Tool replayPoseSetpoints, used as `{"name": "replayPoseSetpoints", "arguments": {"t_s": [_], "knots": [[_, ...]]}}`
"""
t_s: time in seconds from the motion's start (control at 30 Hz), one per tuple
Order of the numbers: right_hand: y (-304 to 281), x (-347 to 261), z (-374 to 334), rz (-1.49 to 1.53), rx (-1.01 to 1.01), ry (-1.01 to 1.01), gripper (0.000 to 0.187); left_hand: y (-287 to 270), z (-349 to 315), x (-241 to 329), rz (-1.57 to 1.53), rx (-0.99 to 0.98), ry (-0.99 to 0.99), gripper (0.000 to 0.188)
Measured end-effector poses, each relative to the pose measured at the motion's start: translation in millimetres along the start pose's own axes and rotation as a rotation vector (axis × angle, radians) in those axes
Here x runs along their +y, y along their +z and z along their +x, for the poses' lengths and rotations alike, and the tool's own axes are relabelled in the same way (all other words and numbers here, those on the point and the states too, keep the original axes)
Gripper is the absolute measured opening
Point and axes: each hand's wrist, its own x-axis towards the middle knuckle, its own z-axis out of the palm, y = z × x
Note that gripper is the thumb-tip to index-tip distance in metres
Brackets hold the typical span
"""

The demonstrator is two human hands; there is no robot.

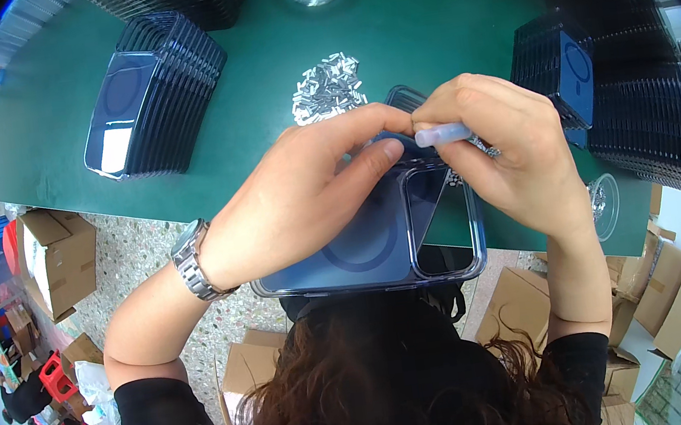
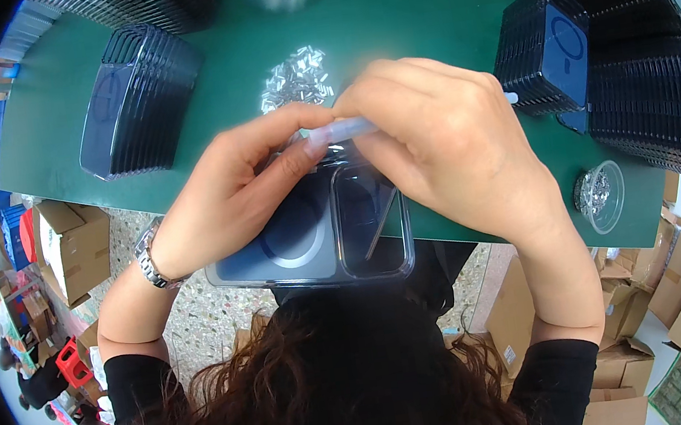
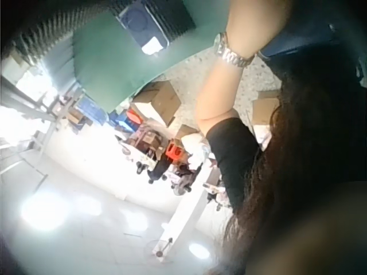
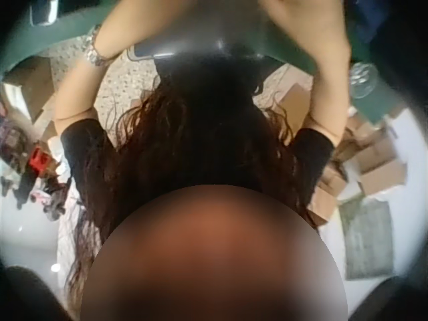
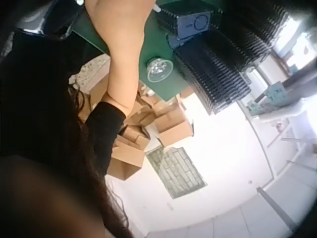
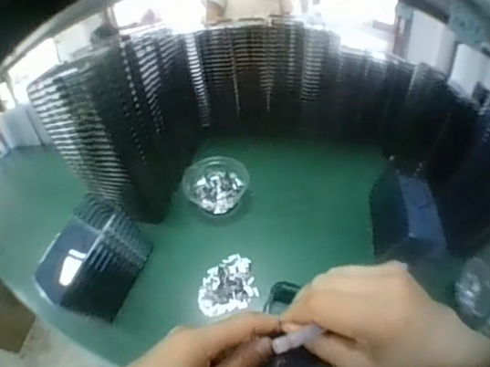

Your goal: The recorder is assembling small silver components into blue semi-transparent phone cases at a workbench.

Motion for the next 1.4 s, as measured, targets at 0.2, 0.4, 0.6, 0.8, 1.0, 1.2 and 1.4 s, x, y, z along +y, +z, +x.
{"name": "replayPoseSetpoints", "arguments": {"t_s": [0.2,0.4,0.6,0.8,1.0,1.2,1.4], "knots": [[6,-1,2,0.083,0.049,0.139,0.019,-4,-2,2,-0.016,0.016,-0.024,0.026],[-9,-15,3,0.095,-0.026,0.044,0.023,-8,-3,3,0.14,-0.002,0.025,0.016],[-7,-27,4,-0.287,-0.353,-0.002,0.032,0,-1,-3,0.245,0.043,0.103,0.011],[-5,-25,-1,-0.277,-0.286,-0.06,0.031,4,0,-5,0.239,0.074,0.175,0.01],[-4,-33,1,-0.259,-0.278,0.049,0.027,5,-4,-4,0.282,0.089,0.191,0.009],[7,-27,1,-0.163,-0.196,0.103,0.014,6,-11,-5,0.344,0.141,0.148,0.012],[18,-33,-3,-0.082,-0.221,0.18,0.012,7,-16,-12,0.422,0.166,0.168,0.018]]}}
